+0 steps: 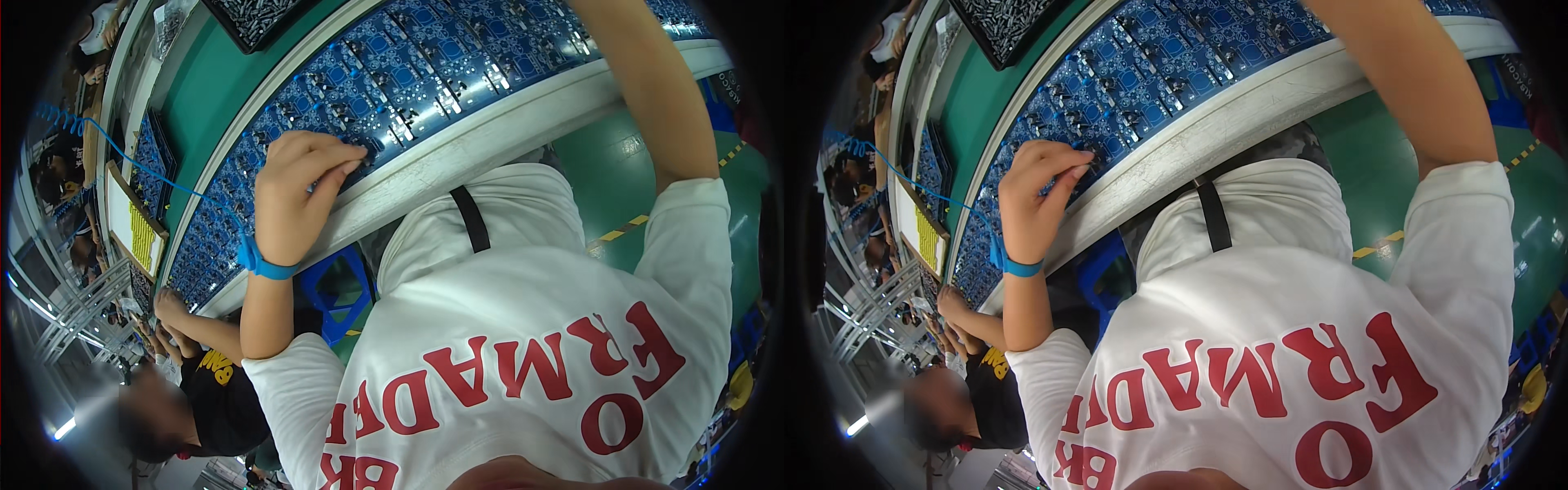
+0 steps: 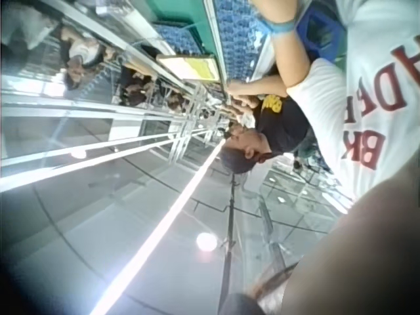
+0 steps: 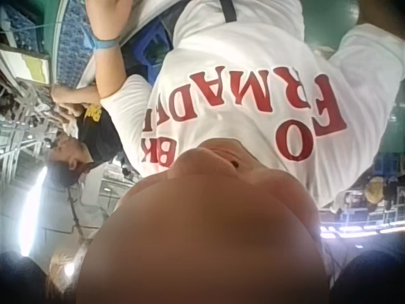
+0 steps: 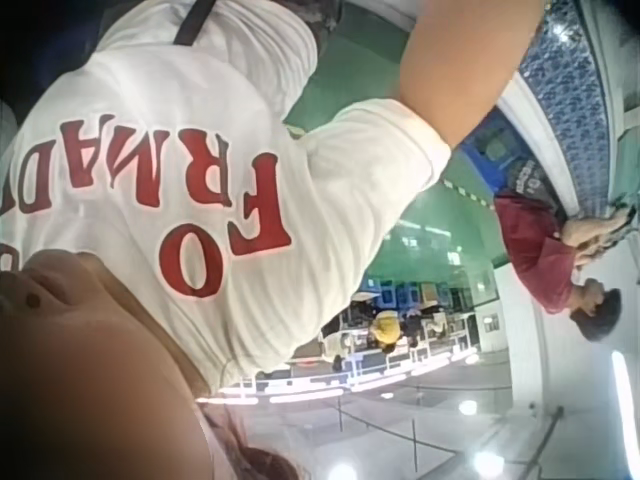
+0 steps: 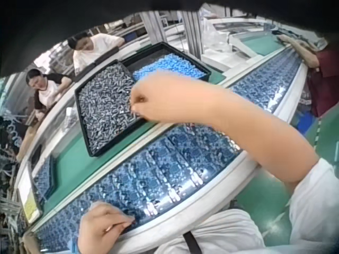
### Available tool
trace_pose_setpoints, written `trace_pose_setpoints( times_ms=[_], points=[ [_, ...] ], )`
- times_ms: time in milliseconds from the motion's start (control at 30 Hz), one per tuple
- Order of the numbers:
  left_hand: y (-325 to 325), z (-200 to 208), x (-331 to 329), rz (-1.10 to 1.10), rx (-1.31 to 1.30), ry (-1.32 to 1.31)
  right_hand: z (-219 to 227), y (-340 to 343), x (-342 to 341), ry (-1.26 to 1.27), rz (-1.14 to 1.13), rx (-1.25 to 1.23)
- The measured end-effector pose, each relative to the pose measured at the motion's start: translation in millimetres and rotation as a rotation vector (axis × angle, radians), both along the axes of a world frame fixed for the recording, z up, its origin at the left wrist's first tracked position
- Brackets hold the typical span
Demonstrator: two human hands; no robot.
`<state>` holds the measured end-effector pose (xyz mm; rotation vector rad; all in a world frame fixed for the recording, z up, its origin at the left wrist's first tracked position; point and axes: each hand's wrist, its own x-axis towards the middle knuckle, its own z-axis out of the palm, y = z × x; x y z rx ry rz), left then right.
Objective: Manually placing small electronic components onto designated spots on printed circuit boards as they move along an assembly line conveyor.
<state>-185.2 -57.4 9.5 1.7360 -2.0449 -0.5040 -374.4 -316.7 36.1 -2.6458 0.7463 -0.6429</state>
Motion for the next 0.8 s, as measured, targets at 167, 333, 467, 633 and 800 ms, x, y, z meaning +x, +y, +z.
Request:
trace_pose_setpoints(
  times_ms=[167, 333, 467, 633, 800],
  points=[
    [7, -7, -6, 0.023, -0.013, -0.095, -20, -60, -7, 0.131, -0.154, -0.087],
    [3, -11, -6, -0.014, -0.059, -0.116, -31, -71, -4, 0.054, -0.079, 0.086],
    [1, -10, -6, -0.03, -0.049, -0.102, -43, -80, -3, -0.072, -0.112, 0.132],
    [0, -13, -4, -0.045, -0.043, -0.068, -62, -100, 2, -0.231, -0.111, 0.107],
    [-1, -16, -4, -0.052, -0.043, -0.044, -63, -105, -1, -0.371, -0.101, 0.129]
  ],
)
